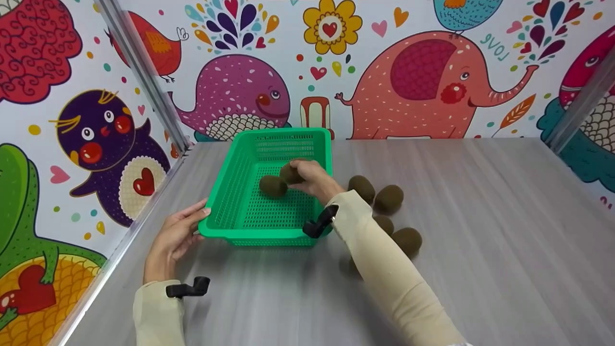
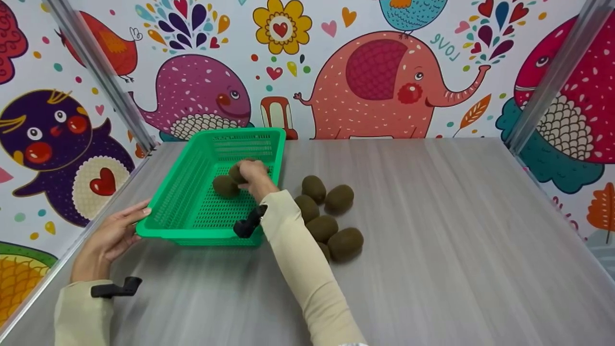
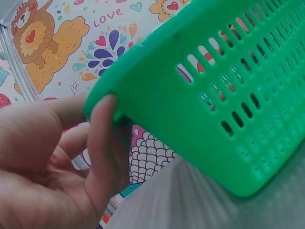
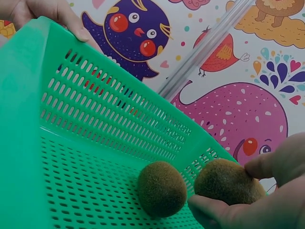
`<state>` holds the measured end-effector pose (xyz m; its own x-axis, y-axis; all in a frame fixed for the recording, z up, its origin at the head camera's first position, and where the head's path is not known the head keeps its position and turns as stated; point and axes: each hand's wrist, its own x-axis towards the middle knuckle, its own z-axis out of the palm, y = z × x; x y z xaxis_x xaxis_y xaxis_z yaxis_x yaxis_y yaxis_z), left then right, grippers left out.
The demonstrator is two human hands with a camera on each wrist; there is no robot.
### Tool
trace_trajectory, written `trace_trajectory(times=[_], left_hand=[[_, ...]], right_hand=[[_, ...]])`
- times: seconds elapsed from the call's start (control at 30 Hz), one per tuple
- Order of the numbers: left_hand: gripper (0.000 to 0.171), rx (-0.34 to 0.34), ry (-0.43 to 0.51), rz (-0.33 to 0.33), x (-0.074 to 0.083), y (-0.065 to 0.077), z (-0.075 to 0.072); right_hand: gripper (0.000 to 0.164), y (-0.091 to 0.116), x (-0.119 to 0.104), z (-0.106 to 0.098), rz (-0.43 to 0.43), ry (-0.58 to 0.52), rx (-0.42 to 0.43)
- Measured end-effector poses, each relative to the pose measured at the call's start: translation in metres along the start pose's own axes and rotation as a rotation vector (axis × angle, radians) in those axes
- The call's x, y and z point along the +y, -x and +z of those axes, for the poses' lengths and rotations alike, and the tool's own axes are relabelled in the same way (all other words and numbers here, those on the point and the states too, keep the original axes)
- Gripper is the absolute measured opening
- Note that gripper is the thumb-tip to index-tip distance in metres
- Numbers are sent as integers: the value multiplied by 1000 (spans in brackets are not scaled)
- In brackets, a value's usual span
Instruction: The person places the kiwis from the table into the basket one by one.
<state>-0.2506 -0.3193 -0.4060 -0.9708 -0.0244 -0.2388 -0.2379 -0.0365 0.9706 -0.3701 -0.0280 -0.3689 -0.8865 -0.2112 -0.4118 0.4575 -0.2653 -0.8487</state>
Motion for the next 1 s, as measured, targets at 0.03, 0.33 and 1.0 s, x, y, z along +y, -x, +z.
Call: trace_trajectory(times=[0.03, 0.33, 1.0], left_hand=[[65, 4, 0, 0, 0, 0, 0], [65, 9, 9, -10, 0, 1, 0], [67, 9, -18, -17, 1, 1, 1]], right_hand=[[55, 0, 0, 0, 2, 1, 1], [53, -2, 4, -3, 12, -9, 8], [65, 27, -2, -9, 29, 81, -109]])
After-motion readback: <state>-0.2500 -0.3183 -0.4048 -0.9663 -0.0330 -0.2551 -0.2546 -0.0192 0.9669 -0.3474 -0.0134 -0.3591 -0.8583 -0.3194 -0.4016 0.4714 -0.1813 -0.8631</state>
